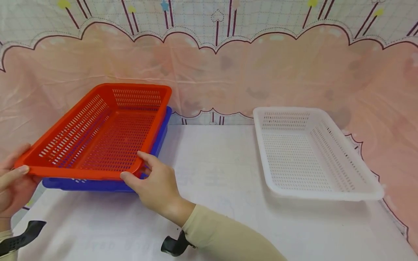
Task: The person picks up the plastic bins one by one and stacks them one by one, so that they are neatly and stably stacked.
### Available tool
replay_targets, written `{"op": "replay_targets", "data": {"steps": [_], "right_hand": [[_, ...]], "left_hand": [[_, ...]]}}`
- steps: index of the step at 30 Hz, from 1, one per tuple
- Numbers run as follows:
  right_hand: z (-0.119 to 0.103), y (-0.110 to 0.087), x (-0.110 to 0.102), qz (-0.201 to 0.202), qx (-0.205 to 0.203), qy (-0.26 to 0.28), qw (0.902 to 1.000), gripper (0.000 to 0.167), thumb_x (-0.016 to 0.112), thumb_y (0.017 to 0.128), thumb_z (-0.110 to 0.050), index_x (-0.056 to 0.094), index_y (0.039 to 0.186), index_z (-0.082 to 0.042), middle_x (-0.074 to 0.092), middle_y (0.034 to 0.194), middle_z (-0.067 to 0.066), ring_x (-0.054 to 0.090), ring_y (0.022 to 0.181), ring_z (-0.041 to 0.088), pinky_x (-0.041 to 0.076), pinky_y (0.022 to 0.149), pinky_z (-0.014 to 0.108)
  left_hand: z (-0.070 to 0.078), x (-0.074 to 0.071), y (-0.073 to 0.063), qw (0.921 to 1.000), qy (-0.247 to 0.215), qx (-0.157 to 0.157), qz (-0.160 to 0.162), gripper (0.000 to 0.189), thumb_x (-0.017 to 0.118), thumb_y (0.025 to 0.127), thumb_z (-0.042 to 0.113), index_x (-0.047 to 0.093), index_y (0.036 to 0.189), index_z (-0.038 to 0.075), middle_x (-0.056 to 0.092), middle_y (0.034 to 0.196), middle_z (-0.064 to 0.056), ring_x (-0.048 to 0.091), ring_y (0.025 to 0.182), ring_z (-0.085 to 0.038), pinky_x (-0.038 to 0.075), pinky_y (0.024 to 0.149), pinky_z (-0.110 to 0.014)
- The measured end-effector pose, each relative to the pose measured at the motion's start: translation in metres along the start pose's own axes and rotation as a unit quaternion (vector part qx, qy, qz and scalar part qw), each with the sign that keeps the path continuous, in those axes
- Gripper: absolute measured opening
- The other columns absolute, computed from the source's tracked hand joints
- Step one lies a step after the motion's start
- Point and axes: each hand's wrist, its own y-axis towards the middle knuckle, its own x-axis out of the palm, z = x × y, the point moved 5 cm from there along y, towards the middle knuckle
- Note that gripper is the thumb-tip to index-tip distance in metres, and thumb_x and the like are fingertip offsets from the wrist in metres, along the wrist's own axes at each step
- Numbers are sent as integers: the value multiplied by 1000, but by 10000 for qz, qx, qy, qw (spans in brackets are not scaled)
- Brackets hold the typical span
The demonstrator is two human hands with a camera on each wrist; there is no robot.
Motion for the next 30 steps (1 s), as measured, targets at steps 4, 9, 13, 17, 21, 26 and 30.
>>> {"op": "replay_targets", "data": {"steps": [4,9,13,17,21,26,30], "right_hand": [[5,-2,-2,18,-90,-164,9998,60,78,88,-20,56,141,-4,63,132,8,67,106,13,55,83,24],[11,-3,-6,23,-78,-237,9997,60,77,89,-21,55,142,-2,62,134,9,65,113,17,54,88,24],[19,-4,-9,68,173,-154,9997,60,77,89,-22,55,142,-4,62,134,8,63,117,19,53,89,24],[25,-4,-9,47,276,-35,9996,59,77,89,-21,56,141,-4,62,133,10,63,117,20,53,89,24],[28,-5,-9,42,298,-87,9995,58,77,89,-23,57,140,-4,63,132,10,62,120,21,53,89,25],[32,-5,-9,49,423,-250,9988,59,78,88,-25,57,140,-5,62,135,7,58,124,20,52,90,25],[33,-6,-9,79,427,-450,9980,60,77,88,-26,57,141,-7,61,136,6,57,126,18,50,96,28]], "left_hand": [[-8,-3,-3,9999,-87,-84,-118,54,23,97,-21,39,146,-6,37,148,-16,53,126,-31,48,101,-35],[-20,-5,-6,9997,117,-195,-71,56,24,97,-21,38,149,-3,38,147,-14,56,125,-29,48,100,-33],[-23,-6,-7,9970,656,-410,-28,58,29,99,-18,40,151,6,34,148,-9,56,124,-23,50,97,-31],[-20,-10,-11,9835,1711,-580,43,57,35,101,-13,43,151,12,38,144,-5,54,123,-13,49,96,-21],[-18,-16,-16,9618,2647,-692,50,55,39,102,-9,42,153,13,44,140,0,45,124,-7,38,98,-12],[-20,-23,-19,9594,2694,-836,-22,55,40,102,-10,48,149,18,47,139,4,50,122,-2,42,95,-10],[-21,-24,-19,9654,2487,-776,-87,54,41,101,-12,53,145,18,50,138,3,57,120,-4,44,95,-12]]}}
